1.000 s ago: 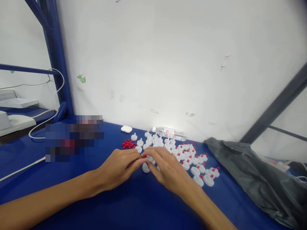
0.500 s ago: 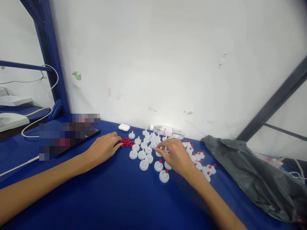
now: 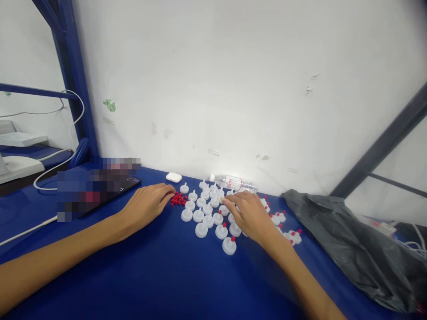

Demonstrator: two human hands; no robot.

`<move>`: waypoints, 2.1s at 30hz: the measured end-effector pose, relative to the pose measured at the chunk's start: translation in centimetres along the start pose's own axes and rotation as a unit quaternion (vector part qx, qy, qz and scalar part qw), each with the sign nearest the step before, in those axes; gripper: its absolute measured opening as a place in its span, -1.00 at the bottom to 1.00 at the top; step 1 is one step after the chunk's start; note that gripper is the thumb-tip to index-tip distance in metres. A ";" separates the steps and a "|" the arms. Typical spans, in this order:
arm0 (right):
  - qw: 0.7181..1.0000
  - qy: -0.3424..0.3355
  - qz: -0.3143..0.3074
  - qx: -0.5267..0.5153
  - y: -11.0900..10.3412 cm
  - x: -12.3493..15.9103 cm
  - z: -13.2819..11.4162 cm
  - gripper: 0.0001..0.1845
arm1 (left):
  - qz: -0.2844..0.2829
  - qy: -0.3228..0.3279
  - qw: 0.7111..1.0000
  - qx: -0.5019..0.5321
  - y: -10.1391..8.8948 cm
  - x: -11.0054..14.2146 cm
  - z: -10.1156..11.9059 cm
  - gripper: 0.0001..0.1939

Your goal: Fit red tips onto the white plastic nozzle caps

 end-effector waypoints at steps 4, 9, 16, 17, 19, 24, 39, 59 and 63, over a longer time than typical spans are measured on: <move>0.999 -0.030 -0.015 0.003 0.8 0.3 -0.5 -0.42 | 0.024 0.036 0.997 0.070 -0.6 0.3 1.5 -0.64; 0.999 -0.037 0.023 -0.024 0.4 0.2 -0.6 -0.77 | 0.029 0.056 0.984 0.169 -1.3 0.9 3.1 -0.60; 0.987 -0.096 0.044 -0.123 -1.5 -0.3 -4.4 -0.78 | 0.006 0.036 0.953 0.301 -0.7 2.3 5.1 -0.57; 0.984 -0.110 0.040 -0.135 -1.6 -0.3 -5.2 -0.77 | 0.001 0.034 0.948 0.317 -0.5 2.5 5.4 -0.57; 0.981 -0.125 0.039 -0.146 -1.6 -0.2 -6.4 -0.79 | -0.010 0.034 0.939 0.343 -0.2 2.8 5.8 -0.58; 0.976 -0.138 0.061 -0.160 -1.1 0.1 -7.2 -0.73 | -0.024 0.054 0.931 0.360 -0.4 3.2 6.7 -0.62; 0.973 -0.187 0.093 -0.098 -1.1 0.0 -8.5 -0.60 | 0.031 0.185 0.950 0.249 -0.6 4.0 7.1 -0.71; 0.973 -0.204 0.101 -0.040 -2.2 -0.5 -9.8 -0.70 | 0.088 0.207 0.960 0.166 -1.4 4.7 8.2 -0.71; 0.982 -0.123 0.103 -0.097 -2.7 -0.5 -6.5 -0.84 | 0.106 0.177 0.973 0.101 -1.9 3.5 6.6 -0.62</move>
Point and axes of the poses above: each hand's wrist, its own x-axis away from the middle knuckle, its own y-axis out of the palm, z = x × y, the point moved 5 cm from there along -x, towards the middle knuckle, and after that the axes turned 6 degrees about -y, right-handed, at the moved point
